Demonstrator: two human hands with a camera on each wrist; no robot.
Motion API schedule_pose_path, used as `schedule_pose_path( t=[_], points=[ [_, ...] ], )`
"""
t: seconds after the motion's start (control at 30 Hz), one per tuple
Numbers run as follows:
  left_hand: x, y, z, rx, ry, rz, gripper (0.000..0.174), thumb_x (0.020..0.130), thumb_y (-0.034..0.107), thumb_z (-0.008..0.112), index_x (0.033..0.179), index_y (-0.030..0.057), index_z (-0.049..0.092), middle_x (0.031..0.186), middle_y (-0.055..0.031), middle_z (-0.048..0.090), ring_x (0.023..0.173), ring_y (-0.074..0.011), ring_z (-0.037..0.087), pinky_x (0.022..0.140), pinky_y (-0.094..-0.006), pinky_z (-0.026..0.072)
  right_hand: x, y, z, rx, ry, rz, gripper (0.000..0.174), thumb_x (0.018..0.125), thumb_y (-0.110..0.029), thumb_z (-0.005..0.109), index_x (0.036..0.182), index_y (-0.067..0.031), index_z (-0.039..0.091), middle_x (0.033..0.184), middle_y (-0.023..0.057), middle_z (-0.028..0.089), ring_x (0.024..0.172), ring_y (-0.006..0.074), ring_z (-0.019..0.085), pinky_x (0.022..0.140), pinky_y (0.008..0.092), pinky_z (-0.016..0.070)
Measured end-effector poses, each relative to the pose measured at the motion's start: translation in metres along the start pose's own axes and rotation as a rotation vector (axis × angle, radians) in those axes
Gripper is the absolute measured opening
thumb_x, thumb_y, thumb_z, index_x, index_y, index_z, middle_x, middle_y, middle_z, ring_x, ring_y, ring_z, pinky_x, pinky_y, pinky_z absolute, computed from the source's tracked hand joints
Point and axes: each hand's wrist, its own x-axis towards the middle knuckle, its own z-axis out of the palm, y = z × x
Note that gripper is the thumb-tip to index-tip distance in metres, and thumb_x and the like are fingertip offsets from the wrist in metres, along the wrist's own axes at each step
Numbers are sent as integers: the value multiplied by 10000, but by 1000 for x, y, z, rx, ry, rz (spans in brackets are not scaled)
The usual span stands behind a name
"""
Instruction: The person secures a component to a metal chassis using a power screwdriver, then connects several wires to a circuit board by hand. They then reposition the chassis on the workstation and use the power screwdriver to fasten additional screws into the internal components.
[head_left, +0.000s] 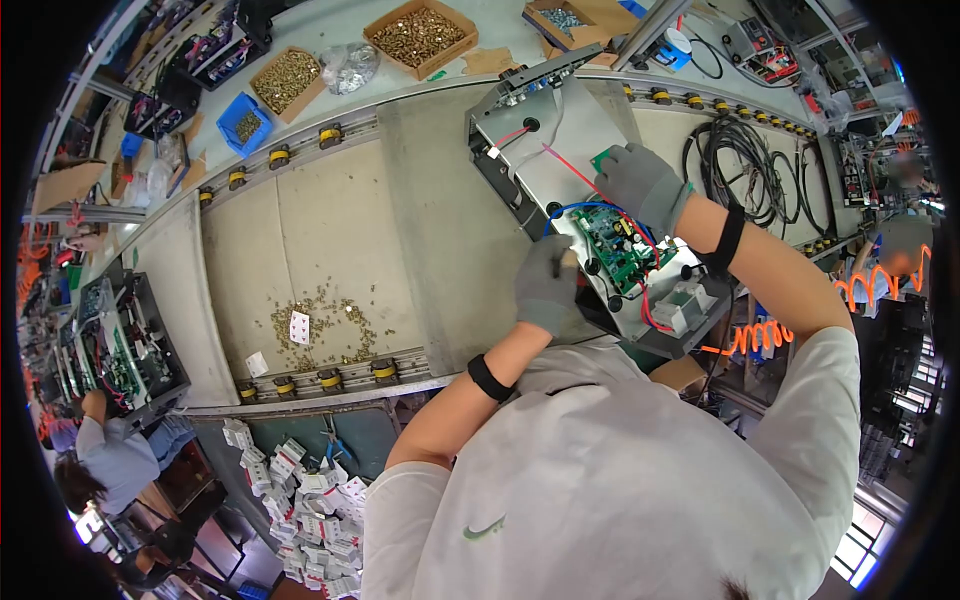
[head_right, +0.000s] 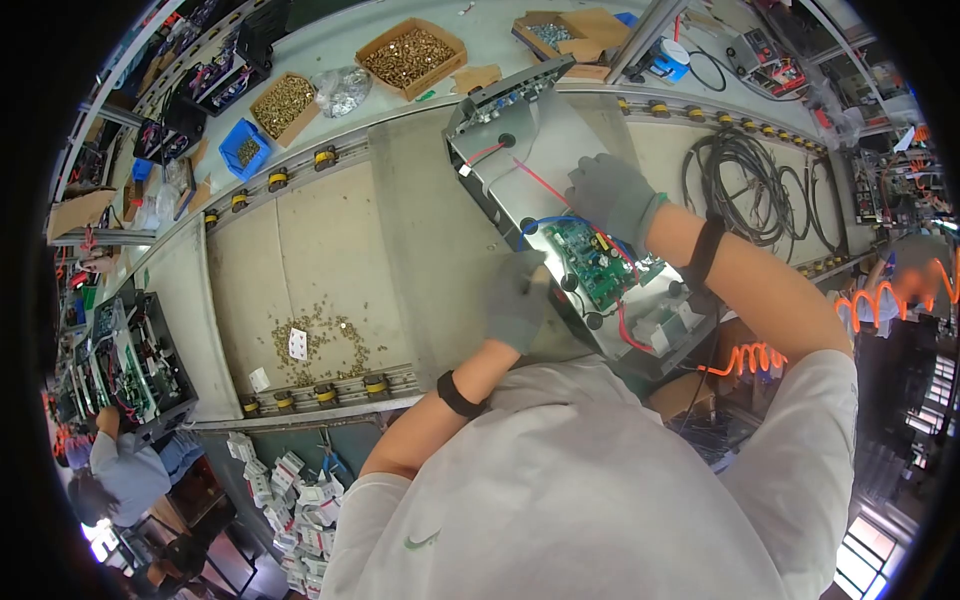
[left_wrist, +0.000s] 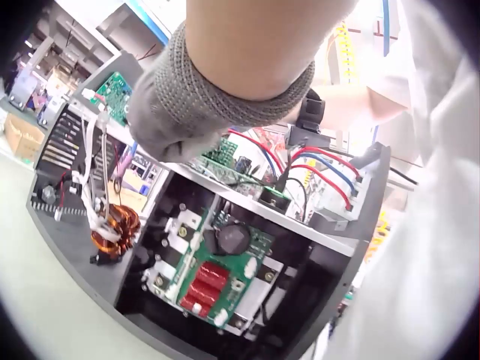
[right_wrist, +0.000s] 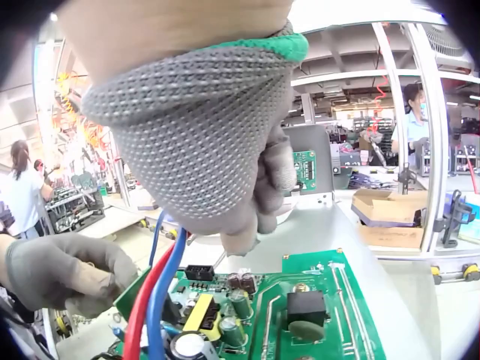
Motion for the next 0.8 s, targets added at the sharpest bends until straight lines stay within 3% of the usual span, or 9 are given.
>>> schedule_pose_path(
  t=[0.13, 0.2, 0.23, 0.33, 0.4, 0.43, 0.6, 0.7, 0.8],
  points=[
    [32, 53, -6, 110, -253, 141, 264, 819, 134, 596, 1077, 76, 596, 1005, -123, 618, 808, -304, 611, 716, -379, 499, -5, -3, 8, 218, 206, 126, 150, 729, -150, 608, 873, -109, 616, 906, 72, 581, 895, 269, 571, 758, 364, 467],
    [58, 63, 0, 186, 113, 596, 223, 832, 147, 558, 1042, 110, 622, 1054, -97, 608, 812, -315, 600, 733, -409, 497, -8, -8, 6, 537, 167, 315, 121, 773, -166, 620, 868, -95, 644, 930, 110, 606, 920, 304, 598, 776, 384, 480],
    [70, 67, 2, 183, 107, 601, 223, 832, 147, 558, 1042, 110, 622, 1054, -97, 608, 812, -315, 600, 733, -409, 497, -6, -9, 9, 637, 115, 426, 148, 789, -182, 634, 890, -74, 640, 912, 146, 618, 865, 336, 610, 755, 407, 481],
    [100, 71, 3, 330, -3, 531, 241, 865, 224, 543, 1063, 139, 653, 983, -128, 644, 839, -323, 599, 762, -407, 484, -15, -8, 4, 826, 155, 426, 183, 810, -219, 637, 910, -66, 647, 913, 157, 639, 830, 341, 619, 745, 421, 479],
    [112, 73, 3, 641, -389, -12, 241, 850, 277, 563, 1031, 169, 681, 956, -131, 666, 883, -322, 616, 779, -402, 482, -16, -9, 6, 904, 81, 498, 226, 793, -259, 667, 924, -75, 669, 911, 156, 659, 848, 316, 625, 761, 396, 481],
    [115, 78, 2, 701, -468, -85, 271, 815, 340, 609, 1005, 171, 703, 954, -128, 673, 891, -306, 632, 785, -391, 484, -16, -9, 11, 1027, 66, 572, 241, 779, -270, 684, 929, -81, 679, 916, 150, 662, 847, 308, 628, 769, 386, 482],
    [108, 59, 7, 762, -553, -34, 345, 750, 321, 698, 1048, 146, 697, 972, -110, 681, 841, -268, 651, 779, -369, 497, -12, -8, 39, 1486, 14, 759, 205, 784, -212, 680, 920, -59, 690, 815, 98, 670, 755, 200, 634, 693, 316, 490],
    [108, 38, 16, 254, -381, -162, 307, 759, 26, 611, 1055, 71, 678, 956, -136, 683, 816, -227, 662, 741, -307, 513, -10, -2, 43, 1757, 50, 768, 198, 792, -157, 669, 944, -29, 669, 713, 55, 638, 651, 126, 598, 601, 266, 473],
    [106, 39, 18, 366, -371, -56, 325, 753, -21, 563, 1053, 43, 669, 920, -123, 690, 775, -182, 656, 713, -285, 509, -13, 4, 28, 1754, 22, 765, 224, 805, -150, 657, 995, -33, 646, 725, 48, 632, 637, 125, 594, 577, 258, 473]
  ],
)
